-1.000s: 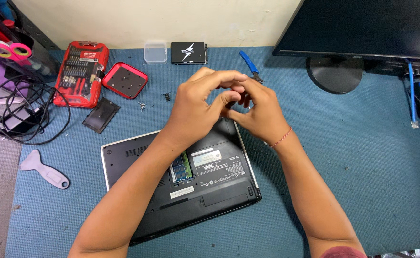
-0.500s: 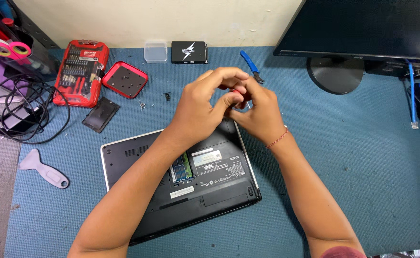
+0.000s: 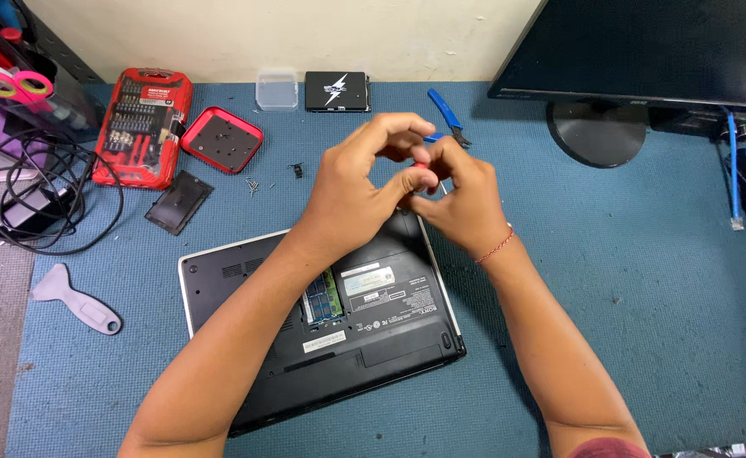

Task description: The person uses a screwdriver to remove screws from the back cover of a laptop, then places a metal cover over the internal components and secures it with screws. The person continues to fasten screws around the laptop's back cover.

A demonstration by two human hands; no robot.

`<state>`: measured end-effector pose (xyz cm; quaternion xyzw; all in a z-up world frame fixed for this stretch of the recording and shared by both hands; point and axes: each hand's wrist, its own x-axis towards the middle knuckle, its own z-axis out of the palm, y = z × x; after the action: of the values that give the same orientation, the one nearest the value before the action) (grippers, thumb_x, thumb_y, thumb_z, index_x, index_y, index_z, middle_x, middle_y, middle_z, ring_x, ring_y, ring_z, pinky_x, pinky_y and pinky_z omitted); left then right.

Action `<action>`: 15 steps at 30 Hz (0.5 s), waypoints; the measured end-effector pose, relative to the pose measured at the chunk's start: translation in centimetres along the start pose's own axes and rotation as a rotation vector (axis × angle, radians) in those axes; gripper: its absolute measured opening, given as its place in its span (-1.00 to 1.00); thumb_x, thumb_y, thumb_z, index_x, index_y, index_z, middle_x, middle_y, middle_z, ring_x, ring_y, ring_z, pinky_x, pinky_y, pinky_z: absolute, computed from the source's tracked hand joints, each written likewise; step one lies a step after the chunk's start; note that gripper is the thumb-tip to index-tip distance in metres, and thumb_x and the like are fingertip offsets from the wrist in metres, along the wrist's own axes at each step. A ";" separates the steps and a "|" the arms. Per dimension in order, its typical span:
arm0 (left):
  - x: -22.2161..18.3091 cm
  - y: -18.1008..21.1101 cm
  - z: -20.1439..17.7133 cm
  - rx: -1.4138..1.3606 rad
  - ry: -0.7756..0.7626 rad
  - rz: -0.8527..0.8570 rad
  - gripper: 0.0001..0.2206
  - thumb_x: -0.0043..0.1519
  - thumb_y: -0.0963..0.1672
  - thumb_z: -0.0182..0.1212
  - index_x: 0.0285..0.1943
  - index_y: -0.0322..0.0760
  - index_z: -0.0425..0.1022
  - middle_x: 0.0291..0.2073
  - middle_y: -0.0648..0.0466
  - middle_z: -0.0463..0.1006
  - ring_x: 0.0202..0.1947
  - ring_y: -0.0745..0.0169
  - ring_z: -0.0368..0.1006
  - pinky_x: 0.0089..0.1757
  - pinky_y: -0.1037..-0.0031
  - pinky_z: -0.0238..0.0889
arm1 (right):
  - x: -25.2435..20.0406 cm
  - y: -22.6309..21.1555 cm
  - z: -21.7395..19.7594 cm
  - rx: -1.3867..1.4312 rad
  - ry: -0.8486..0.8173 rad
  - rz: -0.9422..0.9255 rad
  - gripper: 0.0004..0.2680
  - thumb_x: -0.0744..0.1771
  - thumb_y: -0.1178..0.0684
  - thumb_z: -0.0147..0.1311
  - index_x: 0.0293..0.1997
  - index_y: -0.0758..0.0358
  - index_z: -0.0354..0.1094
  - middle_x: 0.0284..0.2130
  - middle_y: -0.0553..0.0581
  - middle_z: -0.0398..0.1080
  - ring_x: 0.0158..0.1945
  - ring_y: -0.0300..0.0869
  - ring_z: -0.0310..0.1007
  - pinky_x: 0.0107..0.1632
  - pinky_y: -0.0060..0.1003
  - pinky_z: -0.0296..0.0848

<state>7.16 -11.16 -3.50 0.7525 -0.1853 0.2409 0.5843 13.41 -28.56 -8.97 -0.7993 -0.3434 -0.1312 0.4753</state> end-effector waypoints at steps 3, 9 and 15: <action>-0.1 0.2 -0.4 0.081 -0.032 0.028 -0.82 0.35 -0.13 0.23 0.12 -0.09 0.48 -0.24 0.20 0.65 -0.14 0.22 0.53 0.02 0.39 0.45 | 2.3 -6.0 -2.0 0.124 -0.176 -0.062 -0.72 0.18 0.25 0.42 -0.14 0.36 0.37 -0.34 0.35 0.50 -0.33 0.19 0.59 -0.20 0.00 0.58; -0.4 0.8 0.1 0.003 -0.052 0.004 -0.71 0.38 -0.05 0.22 0.25 -0.07 0.37 -0.11 0.11 0.66 -0.11 0.25 0.56 -0.01 0.42 0.49 | 1.6 -3.8 -2.6 0.114 -0.180 -0.021 -0.82 0.20 0.32 0.30 -0.22 0.39 0.41 -0.50 0.26 0.50 -0.41 0.05 0.55 -0.22 -0.07 0.51; -0.5 0.3 0.7 0.003 -0.007 0.013 -0.72 0.32 -0.10 0.31 0.18 -0.13 0.44 -0.25 0.14 0.58 -0.18 0.20 0.61 -0.02 0.31 0.52 | 0.0 -0.3 0.0 -0.095 -0.026 -0.042 -0.79 0.18 0.17 0.37 -0.33 0.15 0.31 -0.58 0.13 0.43 -0.46 0.02 0.51 -0.33 -0.17 0.42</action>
<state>6.68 -11.88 -3.67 0.7529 -0.1918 0.2422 0.5811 13.20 -28.44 -8.73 -0.8152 -0.3597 -0.1469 0.4295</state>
